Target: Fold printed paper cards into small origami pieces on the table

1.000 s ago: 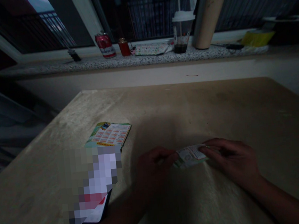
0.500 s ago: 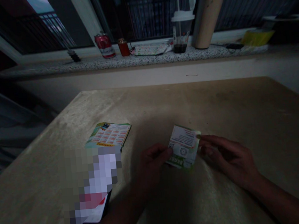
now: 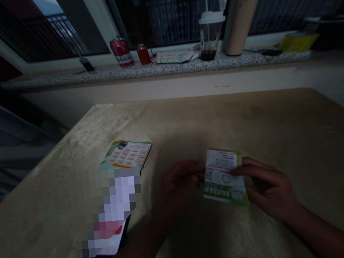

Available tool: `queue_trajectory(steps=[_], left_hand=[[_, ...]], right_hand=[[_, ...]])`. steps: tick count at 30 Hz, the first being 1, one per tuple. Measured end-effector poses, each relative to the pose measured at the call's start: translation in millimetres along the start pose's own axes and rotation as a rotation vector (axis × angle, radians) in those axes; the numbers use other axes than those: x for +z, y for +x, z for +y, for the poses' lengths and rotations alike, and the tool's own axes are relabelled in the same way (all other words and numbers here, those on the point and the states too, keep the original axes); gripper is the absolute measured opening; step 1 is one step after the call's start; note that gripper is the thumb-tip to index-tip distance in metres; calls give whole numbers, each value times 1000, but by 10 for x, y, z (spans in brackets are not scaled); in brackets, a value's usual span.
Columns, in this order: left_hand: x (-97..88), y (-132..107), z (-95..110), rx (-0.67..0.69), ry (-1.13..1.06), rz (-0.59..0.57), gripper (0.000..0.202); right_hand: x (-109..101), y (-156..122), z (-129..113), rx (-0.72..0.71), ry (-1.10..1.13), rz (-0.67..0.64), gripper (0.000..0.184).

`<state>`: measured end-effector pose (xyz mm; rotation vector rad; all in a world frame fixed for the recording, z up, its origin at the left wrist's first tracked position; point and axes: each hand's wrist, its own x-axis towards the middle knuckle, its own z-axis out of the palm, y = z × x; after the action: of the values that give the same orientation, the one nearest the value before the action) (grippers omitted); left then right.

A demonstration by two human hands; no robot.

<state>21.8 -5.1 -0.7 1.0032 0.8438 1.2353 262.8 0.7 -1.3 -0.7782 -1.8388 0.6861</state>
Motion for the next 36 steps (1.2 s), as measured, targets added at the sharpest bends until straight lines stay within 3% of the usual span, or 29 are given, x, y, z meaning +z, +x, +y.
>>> queue_trajectory(steps=[2, 8, 13, 19, 26, 36], left_hand=[[-7, -20, -17, 42, 36, -58, 28], [-31, -43, -79, 230, 202, -202, 22], [-31, -15, -72, 298, 203, -235, 24], [-16, -18, -23, 305, 234, -220, 13], [72, -43, 55, 265, 285, -150, 4], [117, -60, 42, 190, 406, -8, 9]], right_hand=[[-5, -11, -4, 27, 62, -21, 36], [15, -6, -54, 57, 183, -58, 42], [26, -21, -51, 78, 221, -68, 39], [26, -16, -53, 86, 227, -92, 32], [29, 53, -114, 43, 151, -43, 7], [80, 19, -94, 60, 65, 19, 13]])
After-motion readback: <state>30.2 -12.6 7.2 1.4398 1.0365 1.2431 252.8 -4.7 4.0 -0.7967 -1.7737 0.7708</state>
